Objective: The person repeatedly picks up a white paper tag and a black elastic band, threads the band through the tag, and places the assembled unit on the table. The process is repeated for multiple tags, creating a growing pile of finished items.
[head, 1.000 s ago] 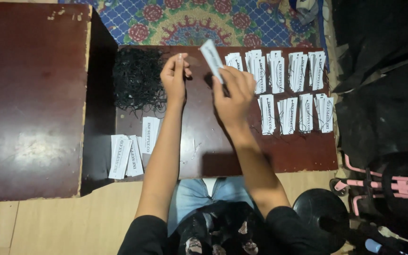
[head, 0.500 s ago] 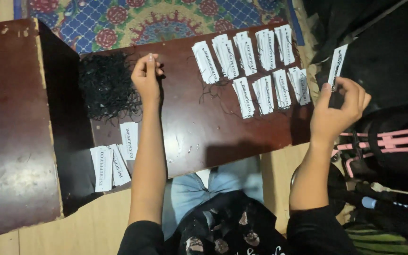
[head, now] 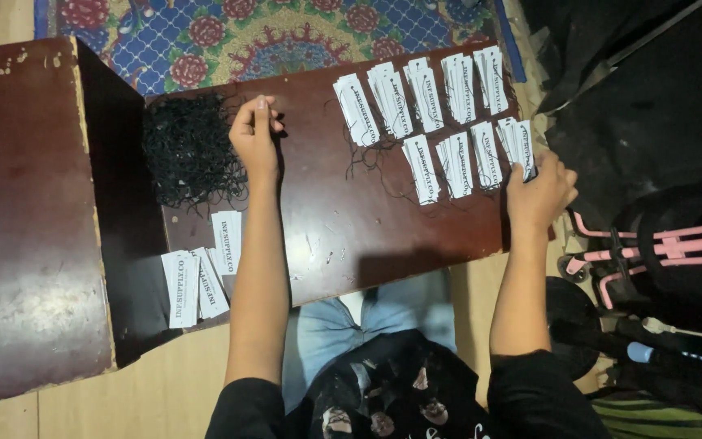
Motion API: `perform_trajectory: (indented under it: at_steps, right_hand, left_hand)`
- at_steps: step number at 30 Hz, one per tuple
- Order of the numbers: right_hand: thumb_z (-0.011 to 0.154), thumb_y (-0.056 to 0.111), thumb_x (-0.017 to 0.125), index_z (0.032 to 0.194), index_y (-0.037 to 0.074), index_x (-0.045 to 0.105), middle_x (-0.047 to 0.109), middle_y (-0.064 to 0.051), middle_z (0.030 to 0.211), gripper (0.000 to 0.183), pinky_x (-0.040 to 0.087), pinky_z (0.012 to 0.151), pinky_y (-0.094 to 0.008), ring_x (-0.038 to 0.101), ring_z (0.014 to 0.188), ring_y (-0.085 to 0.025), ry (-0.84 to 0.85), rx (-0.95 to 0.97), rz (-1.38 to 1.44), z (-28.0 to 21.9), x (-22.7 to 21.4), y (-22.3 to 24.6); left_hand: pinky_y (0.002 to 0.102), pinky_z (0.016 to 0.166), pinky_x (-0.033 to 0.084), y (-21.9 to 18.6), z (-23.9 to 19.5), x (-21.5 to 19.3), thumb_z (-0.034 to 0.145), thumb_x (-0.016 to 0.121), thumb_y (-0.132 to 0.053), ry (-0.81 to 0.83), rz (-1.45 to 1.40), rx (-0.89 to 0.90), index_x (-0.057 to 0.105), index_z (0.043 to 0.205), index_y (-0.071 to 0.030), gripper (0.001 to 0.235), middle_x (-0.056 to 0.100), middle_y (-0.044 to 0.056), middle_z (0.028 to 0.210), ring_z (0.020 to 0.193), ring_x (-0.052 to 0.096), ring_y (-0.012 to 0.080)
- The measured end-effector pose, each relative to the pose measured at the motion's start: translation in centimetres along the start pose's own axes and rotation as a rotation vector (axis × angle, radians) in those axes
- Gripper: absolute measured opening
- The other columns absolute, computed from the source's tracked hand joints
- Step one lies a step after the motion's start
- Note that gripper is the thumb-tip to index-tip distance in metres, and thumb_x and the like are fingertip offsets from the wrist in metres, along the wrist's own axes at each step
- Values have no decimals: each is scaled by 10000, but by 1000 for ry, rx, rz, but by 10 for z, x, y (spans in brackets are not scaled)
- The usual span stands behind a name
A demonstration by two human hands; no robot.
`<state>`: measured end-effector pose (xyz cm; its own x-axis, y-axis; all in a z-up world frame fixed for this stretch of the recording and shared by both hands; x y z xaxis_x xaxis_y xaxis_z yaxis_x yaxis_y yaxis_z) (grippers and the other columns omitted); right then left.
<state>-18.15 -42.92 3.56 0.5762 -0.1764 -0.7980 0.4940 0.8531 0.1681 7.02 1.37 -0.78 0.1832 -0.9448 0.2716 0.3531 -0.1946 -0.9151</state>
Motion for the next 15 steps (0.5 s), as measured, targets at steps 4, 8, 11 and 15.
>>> perform_trajectory:
  at_steps: [4,8,11,15]
  right_hand:
    - [785,105,923,1160,25,699,711,-157,1007,445,437,770,-486,605,962,-375,-27,-17,39,16,-28,38]
    - [870,7,848,1139,-8,714,696,-181,1060,301,444,875,-468,607,1015,-374,-98,-213,386,23,-37,126]
    - [862,7,811,1073,3,735,692,-178,1009,224,473,907,-444,637,1007,-369,-49,-407,693,8,-42,222]
    - [912,216,756,1218,79,708,691,-136,1133,338,507,979,-412,657,1115,-336,346,-663,887,-50,29,329]
  left_hand:
    - [266,587,523,-8,0,-1,1029,660,-227,-26,-8,32,786,973,-48,226,657,72,710,559,633,136]
    - [267,587,506,-45,-6,-8,1029,665,-209,-141,208,279,780,874,-98,223,613,28,613,522,599,144]
    - [248,629,501,-52,-8,-20,1067,557,-203,-285,263,377,741,808,-114,330,539,-4,539,503,536,142]
    - [207,581,477,-48,-10,-37,1111,364,-240,-435,222,363,706,744,-91,524,515,-2,517,482,518,95]
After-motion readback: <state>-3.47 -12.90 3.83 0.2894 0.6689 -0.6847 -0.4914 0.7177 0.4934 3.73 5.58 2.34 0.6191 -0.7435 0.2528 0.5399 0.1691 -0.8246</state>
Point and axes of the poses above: each hand's wrist, its own z-axis towards the middle knuckle, its own x-axis out of the palm, y = z × x, the point moved 6 cm from there along z, towards the middle knuckle
